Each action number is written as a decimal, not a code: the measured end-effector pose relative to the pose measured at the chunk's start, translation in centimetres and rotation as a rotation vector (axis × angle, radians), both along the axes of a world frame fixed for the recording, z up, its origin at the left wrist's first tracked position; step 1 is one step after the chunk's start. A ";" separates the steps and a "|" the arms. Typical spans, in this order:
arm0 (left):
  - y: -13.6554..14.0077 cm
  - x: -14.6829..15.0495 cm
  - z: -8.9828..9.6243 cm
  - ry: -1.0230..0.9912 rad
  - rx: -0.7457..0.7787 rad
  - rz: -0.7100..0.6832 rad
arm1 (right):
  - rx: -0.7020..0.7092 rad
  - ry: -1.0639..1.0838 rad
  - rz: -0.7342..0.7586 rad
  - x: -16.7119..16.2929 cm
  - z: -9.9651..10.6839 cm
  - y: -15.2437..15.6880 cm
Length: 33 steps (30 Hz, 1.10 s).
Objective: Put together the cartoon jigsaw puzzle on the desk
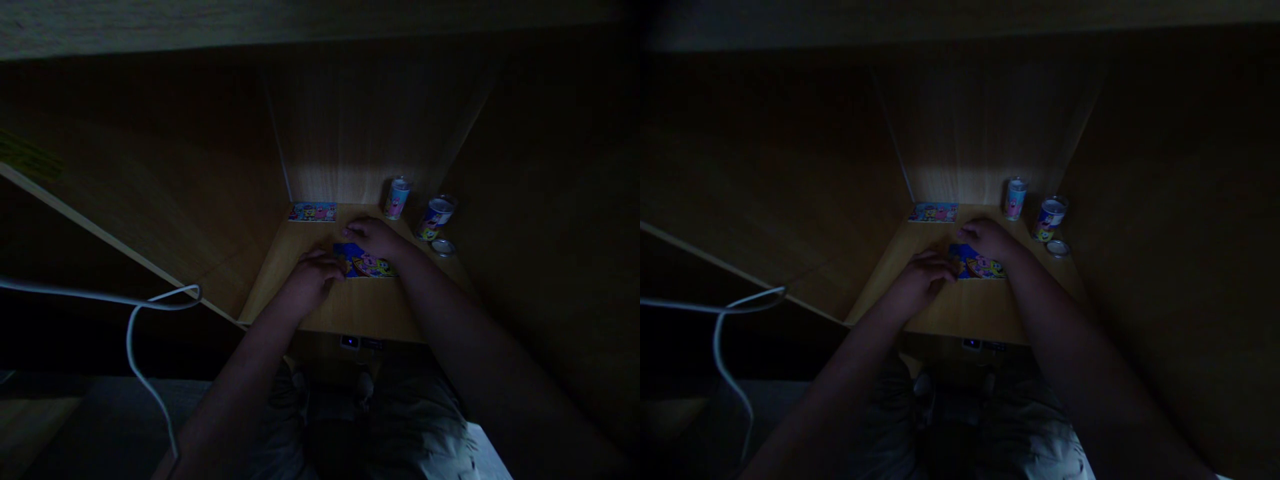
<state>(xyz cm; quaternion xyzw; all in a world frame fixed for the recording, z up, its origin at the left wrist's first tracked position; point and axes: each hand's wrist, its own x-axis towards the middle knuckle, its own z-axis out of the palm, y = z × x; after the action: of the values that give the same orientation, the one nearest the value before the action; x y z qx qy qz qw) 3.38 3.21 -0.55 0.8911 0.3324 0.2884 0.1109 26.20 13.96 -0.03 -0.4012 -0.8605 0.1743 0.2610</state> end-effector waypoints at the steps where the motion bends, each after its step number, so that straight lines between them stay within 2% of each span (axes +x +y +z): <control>1: 0.0 0.0 0.0 0.003 -0.001 0.007 | 0.003 -0.001 -0.002 0.0 0.0 0.0; 6: -0.4 0.1 0.4 0.010 0.019 0.071 | 0.023 0.007 0.008 0.0 -0.1 0.1; 12: -0.5 -0.3 0.5 -0.074 0.047 0.302 | -0.006 0.005 0.003 -0.1 -0.1 0.0; 17: -0.6 -0.4 0.3 -0.044 0.026 0.250 | -0.025 0.030 0.025 0.3 0.6 -0.1; 20: -0.7 -0.3 0.4 -0.031 0.025 0.226 | -0.169 -0.003 0.080 1.0 1.3 -0.5; 24: -0.6 -0.3 0.5 -0.023 0.028 0.205 | -0.516 -0.086 0.197 1.2 2.2 -1.5; 27: -0.5 -0.3 0.5 -0.011 0.031 0.188 | -0.683 -0.104 0.259 0.5 2.6 -2.1; 29: -0.5 -0.3 0.5 -0.003 0.025 0.188 | -0.689 -0.121 0.271 0.0 2.8 -2.4; 33: -0.5 -0.3 0.5 -0.001 0.017 0.193 | -0.608 -0.155 0.262 -0.5 2.7 -2.4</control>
<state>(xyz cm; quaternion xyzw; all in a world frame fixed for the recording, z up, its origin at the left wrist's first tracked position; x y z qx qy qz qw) 3.08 2.69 -0.02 0.8558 0.4140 0.3010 0.0750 25.66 11.56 2.66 -0.3588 -0.8307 0.4240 0.0387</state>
